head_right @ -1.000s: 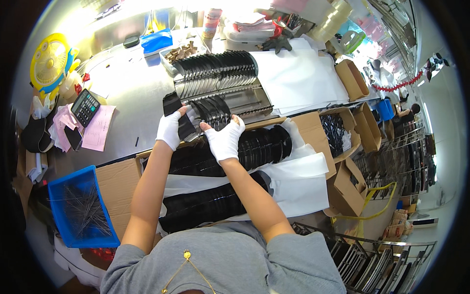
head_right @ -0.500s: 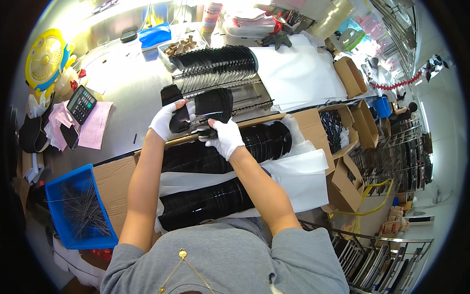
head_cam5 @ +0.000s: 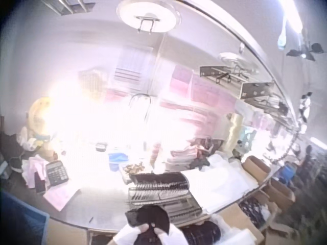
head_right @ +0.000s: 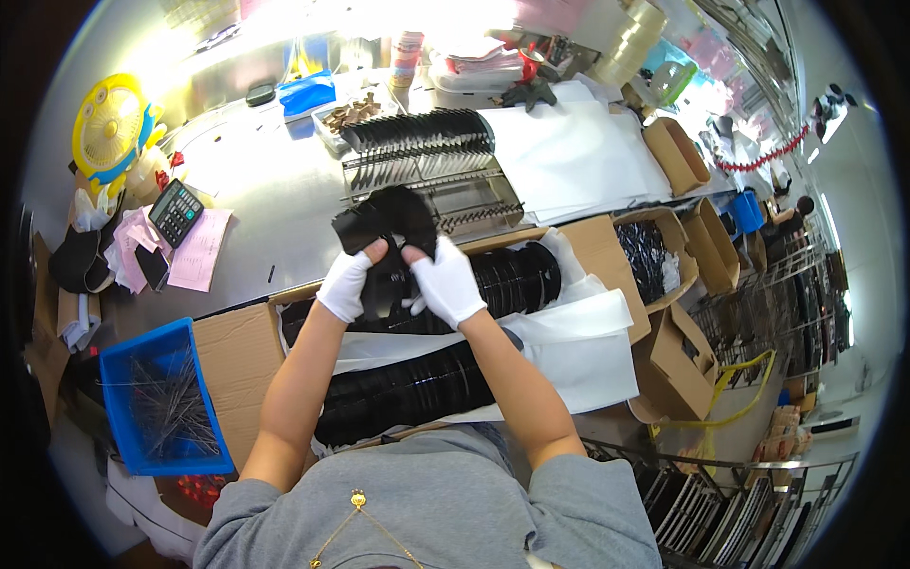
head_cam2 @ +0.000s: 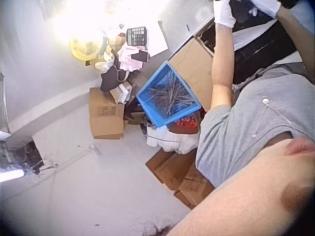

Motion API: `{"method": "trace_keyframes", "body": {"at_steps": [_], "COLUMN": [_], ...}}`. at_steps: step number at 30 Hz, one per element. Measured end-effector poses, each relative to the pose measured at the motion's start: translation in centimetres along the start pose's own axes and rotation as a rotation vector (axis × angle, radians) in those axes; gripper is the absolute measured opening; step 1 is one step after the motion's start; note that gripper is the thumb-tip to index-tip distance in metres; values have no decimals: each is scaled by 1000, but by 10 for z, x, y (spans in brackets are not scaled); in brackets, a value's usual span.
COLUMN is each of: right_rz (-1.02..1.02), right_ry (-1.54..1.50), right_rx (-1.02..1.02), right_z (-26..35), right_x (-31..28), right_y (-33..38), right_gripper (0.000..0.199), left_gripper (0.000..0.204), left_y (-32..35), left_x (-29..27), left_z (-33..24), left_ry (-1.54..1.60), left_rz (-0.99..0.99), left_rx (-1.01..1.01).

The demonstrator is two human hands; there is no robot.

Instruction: The person repeatedly picks black hair accessories from a box, places them onto metal racks, and then moves the racks to a nearby shelving unit. The person also uses a calculator on the table during the process.

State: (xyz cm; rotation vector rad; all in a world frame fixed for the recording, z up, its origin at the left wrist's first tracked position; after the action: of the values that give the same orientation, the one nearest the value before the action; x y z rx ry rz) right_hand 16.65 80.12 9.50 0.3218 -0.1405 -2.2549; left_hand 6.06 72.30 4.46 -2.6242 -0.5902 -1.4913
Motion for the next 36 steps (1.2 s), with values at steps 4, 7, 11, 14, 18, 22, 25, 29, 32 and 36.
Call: {"method": "trace_keyframes", "body": {"at_steps": [4,7,11,14,18,22,25,29,32,36], "right_rz": [306,-24,-141,-505,-563,-238,-240,-296,-283,-746], "right_ry": [-59,288,121,446,1000,1179,1302,1321,1301,1281], "right_rx": [169,-56,-47,-153,350,527,403,221,245,-280], "right_z": [-36,-36,-64,-63,-105,-146,-147,-141,-149,-119], "right_x": [-3,-37,-87,-161,-198,-182,-174,-163,-169,-204], "right_y": [41,65,122,159,184,177,161,152,152,158], "right_gripper": [51,59,54,48,51,77,78,72,71,60], "left_gripper": [64,56,70,55,66,72,65,54,53,57], "left_y": [9,17,34,44,59,71,76,67,47,54], "left_x": [48,65,74,80,71,72,91,115,105,108], "left_z": [38,72,130,138,166,176,171,169,173,186], "left_ry": [75,-167,-541,-1230,-1762,-1948,-2033,-1863,-1902,-1842], "left_rz": [209,206,336,473,721,718,657,619,497,656], "left_rx": [-105,-104,-209,213,310,297,429,501,375,536]}}
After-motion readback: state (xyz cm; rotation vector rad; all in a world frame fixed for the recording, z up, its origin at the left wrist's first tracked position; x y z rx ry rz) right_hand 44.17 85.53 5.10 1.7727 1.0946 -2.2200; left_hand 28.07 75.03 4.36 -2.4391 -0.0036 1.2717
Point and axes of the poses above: each hand's wrist, its own y-axis away from the middle knuckle, its own x-axis out of the palm, z = x × y, the point moved 8 cm from there along -y, towards the middle knuckle, and after that the axes turned 7 degrees about y, right-handed, at the moved point
